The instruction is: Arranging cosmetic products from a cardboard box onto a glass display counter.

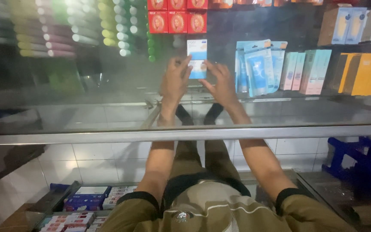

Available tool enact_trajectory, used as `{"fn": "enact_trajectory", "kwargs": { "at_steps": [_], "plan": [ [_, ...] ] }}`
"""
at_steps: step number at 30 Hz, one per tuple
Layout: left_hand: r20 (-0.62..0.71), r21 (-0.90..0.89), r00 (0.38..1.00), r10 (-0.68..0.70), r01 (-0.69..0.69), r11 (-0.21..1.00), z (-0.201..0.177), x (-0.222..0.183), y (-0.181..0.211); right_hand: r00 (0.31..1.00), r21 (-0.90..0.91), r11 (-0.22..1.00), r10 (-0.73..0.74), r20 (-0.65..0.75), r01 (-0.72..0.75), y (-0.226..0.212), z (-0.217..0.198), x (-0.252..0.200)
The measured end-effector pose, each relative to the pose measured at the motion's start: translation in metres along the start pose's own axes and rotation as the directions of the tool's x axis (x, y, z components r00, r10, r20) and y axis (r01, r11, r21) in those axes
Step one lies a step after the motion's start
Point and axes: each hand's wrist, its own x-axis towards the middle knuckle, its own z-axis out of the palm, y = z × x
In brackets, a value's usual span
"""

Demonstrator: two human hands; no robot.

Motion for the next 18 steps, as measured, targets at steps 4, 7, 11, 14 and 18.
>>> {"fn": "enact_trajectory", "kwargs": {
  "at_steps": [4, 7, 11, 14, 18],
  "plan": [
    [0.003, -0.004, 1.000, -0.006, 0.006, 1.000, 0.004, 0.001, -0.004, 0.997, 0.058, 0.997, 0.040, 0.063, -0.044, -0.007, -0.014, 0.013],
    [0.021, -0.004, 0.999, -0.042, 0.042, 0.999, 0.000, -0.003, 0.000, 0.995, 0.021, 0.998, 0.051, 0.086, -0.053, -0.002, -0.014, 0.016],
    [0.018, -0.032, 0.999, -0.031, 0.032, 0.999, 0.009, 0.001, -0.006, 0.996, -0.010, 0.998, 0.069, 0.060, -0.069, 0.004, -0.010, 0.022],
    [0.003, -0.041, 0.999, -0.050, 0.051, 0.998, 0.002, -0.003, 0.005, 0.995, 0.018, 0.997, 0.078, 0.060, -0.079, 0.004, -0.010, 0.025],
    [0.010, -0.056, 0.999, -0.043, 0.043, 0.997, -0.002, -0.003, 0.006, 0.995, -0.042, 0.995, 0.093, 0.048, -0.091, 0.010, -0.004, 0.032]
  ]
}}
